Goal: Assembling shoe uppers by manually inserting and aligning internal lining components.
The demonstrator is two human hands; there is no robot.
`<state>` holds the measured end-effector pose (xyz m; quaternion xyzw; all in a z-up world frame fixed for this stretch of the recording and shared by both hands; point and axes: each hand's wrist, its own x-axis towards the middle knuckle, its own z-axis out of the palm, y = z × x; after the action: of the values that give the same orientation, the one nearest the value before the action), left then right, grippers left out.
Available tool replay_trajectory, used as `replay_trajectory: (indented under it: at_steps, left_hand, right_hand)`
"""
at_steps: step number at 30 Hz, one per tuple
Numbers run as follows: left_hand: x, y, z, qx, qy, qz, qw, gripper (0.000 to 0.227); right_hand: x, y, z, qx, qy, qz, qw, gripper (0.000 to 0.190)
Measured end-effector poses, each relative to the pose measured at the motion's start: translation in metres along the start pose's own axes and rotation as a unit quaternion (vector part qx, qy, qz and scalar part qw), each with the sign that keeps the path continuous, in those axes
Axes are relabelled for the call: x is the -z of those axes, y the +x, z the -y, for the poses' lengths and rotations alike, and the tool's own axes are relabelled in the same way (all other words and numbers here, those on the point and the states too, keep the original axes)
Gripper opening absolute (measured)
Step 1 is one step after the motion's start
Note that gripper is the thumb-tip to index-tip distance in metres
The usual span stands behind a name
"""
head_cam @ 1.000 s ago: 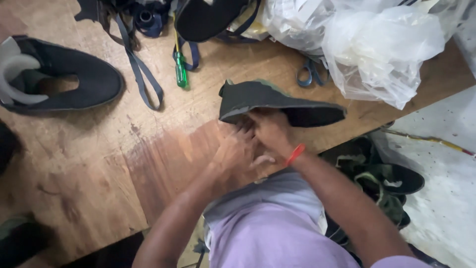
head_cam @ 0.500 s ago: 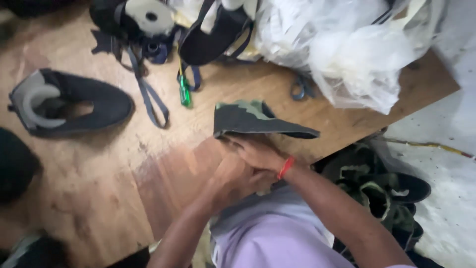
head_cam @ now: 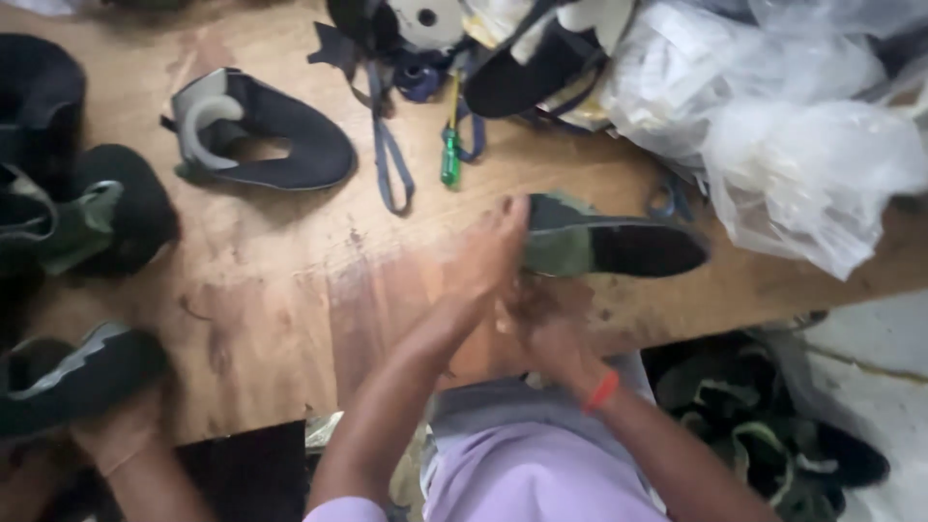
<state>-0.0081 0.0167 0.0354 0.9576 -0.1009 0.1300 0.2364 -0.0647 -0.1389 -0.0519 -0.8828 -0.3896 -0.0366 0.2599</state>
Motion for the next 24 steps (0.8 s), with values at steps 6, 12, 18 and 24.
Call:
replay_trajectory:
  at_steps: [6, 12, 18, 24]
  left_hand:
    - [-0.019, 0.003, -0.049, -0.123, -0.172, 0.178, 0.961, 0.063]
    - [-0.034, 0.013, 0.097, 0.205, -0.283, -0.22, 0.911, 0.051]
    - [-0.011, -0.028, 0.287, 0.344, -0.305, -0.363, 0.81, 0.048]
    - [0.015, -0.026, 0.358, 0.312, -0.367, -0.351, 0.803, 0.038]
  right_hand:
    - [0.014, -0.008, 0.031, -0.037, -0.035, 0.154, 0.987, 0.022]
    - [0.009, -0.01, 0.023, -0.022, 0.006, 0.076, 0.997, 0.03]
    - [0.013, -0.005, 0.027, 0.061, 0.001, -0.044, 0.997, 0.036]
    - [0.014, -0.006, 0.029, 0.055, 0.004, -0.05, 0.997, 0.036]
